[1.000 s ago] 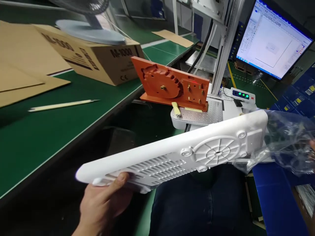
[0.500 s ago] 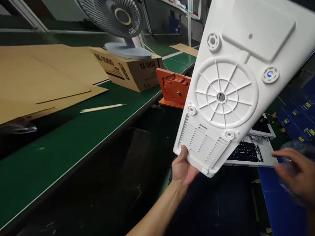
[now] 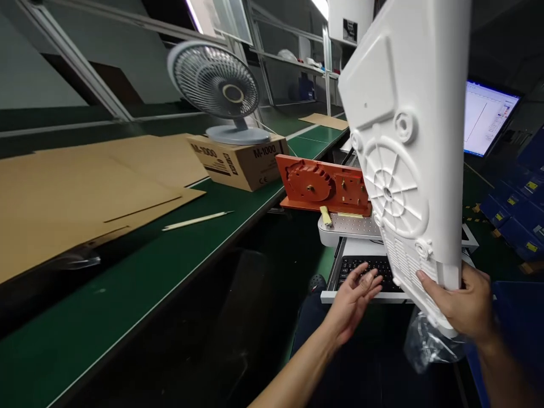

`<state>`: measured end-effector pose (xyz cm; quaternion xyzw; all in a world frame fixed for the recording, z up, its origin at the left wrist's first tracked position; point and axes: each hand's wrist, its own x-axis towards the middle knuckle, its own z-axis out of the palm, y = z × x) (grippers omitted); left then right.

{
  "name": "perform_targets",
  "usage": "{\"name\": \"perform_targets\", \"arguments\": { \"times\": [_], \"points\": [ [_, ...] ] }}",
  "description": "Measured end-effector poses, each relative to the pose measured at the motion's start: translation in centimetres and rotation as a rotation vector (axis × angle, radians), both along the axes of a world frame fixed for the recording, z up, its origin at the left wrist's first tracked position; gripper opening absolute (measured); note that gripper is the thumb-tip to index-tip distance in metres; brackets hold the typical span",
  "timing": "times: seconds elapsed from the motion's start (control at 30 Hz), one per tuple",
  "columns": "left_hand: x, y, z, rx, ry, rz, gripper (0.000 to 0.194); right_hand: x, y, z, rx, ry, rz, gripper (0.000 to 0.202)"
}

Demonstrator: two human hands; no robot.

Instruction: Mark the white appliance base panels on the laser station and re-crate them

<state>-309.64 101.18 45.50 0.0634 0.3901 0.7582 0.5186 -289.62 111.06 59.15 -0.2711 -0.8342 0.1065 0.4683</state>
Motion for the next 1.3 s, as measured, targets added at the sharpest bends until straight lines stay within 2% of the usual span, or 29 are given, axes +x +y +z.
{"name": "perform_targets", "arguments": {
  "times": [0.07, 0.17, 0.23, 0.3, 0.33, 0.4, 0.5, 0.57, 0.63, 0.67, 0.73, 0.8, 0.9, 0.97, 1.03, 1.17, 1.23, 1.3],
  "points": [
    [-2.1, -1.0, 0.3, -0.008, 0.226, 0.098, 0.071, 2.5, 1.1, 0.5, 0.139, -0.102, 0.000, 0.033],
    [-6.0, -1.8, 1.8, 0.092, 0.591, 0.287, 0.086, 5.7, 2.7, 0.7, 0.337, -0.280, 0.027, 0.027],
    [-8.1, -1.7, 3.1, 0.171, 0.819, 0.403, 0.105, 7.2, 3.6, 0.3, 0.418, -0.384, 0.037, 0.026],
    [-9.2, -1.3, 3.8, 0.219, 1.001, 0.443, 0.115, 8.1, 4.2, -0.4, 0.464, -0.472, 0.036, 0.027],
    [-9.4, -1.1, 3.9, 0.225, 1.063, 0.435, 0.112, 8.4, 4.4, -0.8, 0.471, -0.513, 0.044, 0.027],
    [-9.0, -0.7, 3.5, 0.198, 1.124, 0.413, 0.090, 8.7, 4.6, -1.9, 0.468, -0.574, 0.069, 0.029],
    [-8.1, -0.7, 2.2, 0.176, 1.126, 0.479, 0.061, 8.5, 4.4, -3.0, 0.421, -0.621, 0.105, 0.028],
    [-7.8, -1.0, 1.4, 0.212, 1.110, 0.534, 0.055, 8.3, 4.3, -2.9, 0.344, -0.646, 0.124, 0.025],
    [-8.0, -1.5, 1.0, 0.243, 1.094, 0.561, 0.055, 8.5, 4.5, -2.1, 0.228, -0.668, 0.197, 0.017],
    [-8.3, -1.8, 0.8, 0.241, 1.083, 0.576, 0.055, 8.7, 4.7, -1.4, 0.160, -0.673, 0.245, 0.022],
    [-8.9, -2.6, 0.6, 0.216, 1.062, 0.624, 0.055, 9.7, 5.3, 0.0, 0.030, -0.655, 0.305, 0.049],
    [-9.7, -3.5, 0.4, 0.179, 1.038, 0.690, 0.057, 11.1, 6.2, 1.2, -0.059, -0.590, 0.201, 0.052],
    [-10.8, -5.4, -0.1, 0.091, 0.977, 0.772, 0.063, 13.2, 7.5, 1.5, -0.130, -0.426, -0.148, 0.035],
    [-11.5, -6.7, -0.3, 0.019, 0.932, 0.812, 0.067, 13.9, 8.2, 0.6, -0.199, -0.353, -0.287, 0.034],
    [-12.0, -7.7, -0.3, -0.023, 0.900, 0.858, 0.069, 13.8, 8.6, -0.9, -0.271, -0.342, -0.275, 0.039],
    [-12.3, -8.4, 0.3, -0.042, 0.854, 0.931, 0.065, 11.4, 8.5, -4.8, -0.286, -0.317, -0.045, 0.051],
    [-12.3, -8.5, 0.6, -0.031, 0.829, 0.944, 0.061, 9.6, 8.2, -6.5, -0.269, -0.245, 0.108, 0.048],
    [-12.4, -8.7, 0.8, -0.012, 0.805, 0.942, 0.056, 7.8, 7.9, -7.7, -0.205, -0.149, 0.188, 0.040]
  ]
}}
